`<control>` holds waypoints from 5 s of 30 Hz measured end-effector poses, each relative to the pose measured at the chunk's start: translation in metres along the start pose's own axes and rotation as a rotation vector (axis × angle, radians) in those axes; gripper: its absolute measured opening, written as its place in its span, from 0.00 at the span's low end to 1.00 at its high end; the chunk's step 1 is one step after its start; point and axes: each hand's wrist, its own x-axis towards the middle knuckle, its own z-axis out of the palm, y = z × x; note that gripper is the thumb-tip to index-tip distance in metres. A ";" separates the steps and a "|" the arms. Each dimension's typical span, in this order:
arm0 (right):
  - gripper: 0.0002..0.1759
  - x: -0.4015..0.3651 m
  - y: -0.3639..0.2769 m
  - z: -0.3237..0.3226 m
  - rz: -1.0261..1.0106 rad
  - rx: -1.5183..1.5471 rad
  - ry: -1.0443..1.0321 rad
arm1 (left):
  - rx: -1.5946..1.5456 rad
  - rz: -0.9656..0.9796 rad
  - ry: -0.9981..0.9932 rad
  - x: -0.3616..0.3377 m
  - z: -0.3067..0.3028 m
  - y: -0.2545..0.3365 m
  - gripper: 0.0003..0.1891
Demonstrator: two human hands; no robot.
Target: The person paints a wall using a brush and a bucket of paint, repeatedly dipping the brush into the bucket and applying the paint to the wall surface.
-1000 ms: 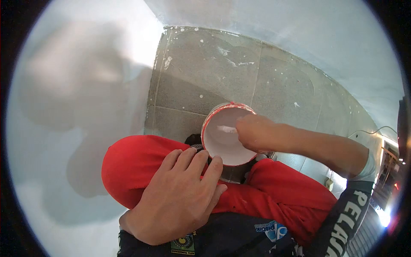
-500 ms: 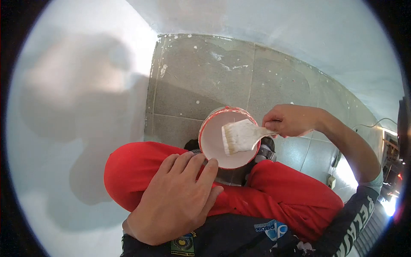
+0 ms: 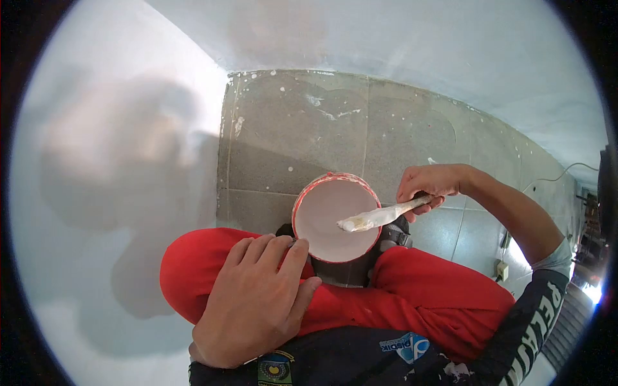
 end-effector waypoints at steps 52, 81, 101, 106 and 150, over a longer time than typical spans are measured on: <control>0.17 0.016 0.136 -0.066 -0.284 0.789 1.115 | 0.115 -0.118 -0.093 0.033 -0.004 0.013 0.20; 0.16 0.014 0.115 -0.062 -0.271 0.662 1.116 | 0.023 0.005 -0.048 0.011 -0.001 -0.007 0.21; 0.05 0.169 -0.159 -0.025 -0.797 0.850 0.690 | -0.173 0.345 0.096 -0.024 0.005 -0.003 0.21; 0.04 0.212 -0.175 -0.030 -0.888 0.929 0.807 | -0.203 0.389 0.112 -0.029 0.006 -0.009 0.22; 0.07 0.111 -0.282 0.008 -1.077 0.811 1.087 | -0.154 0.405 0.028 -0.034 0.015 -0.010 0.21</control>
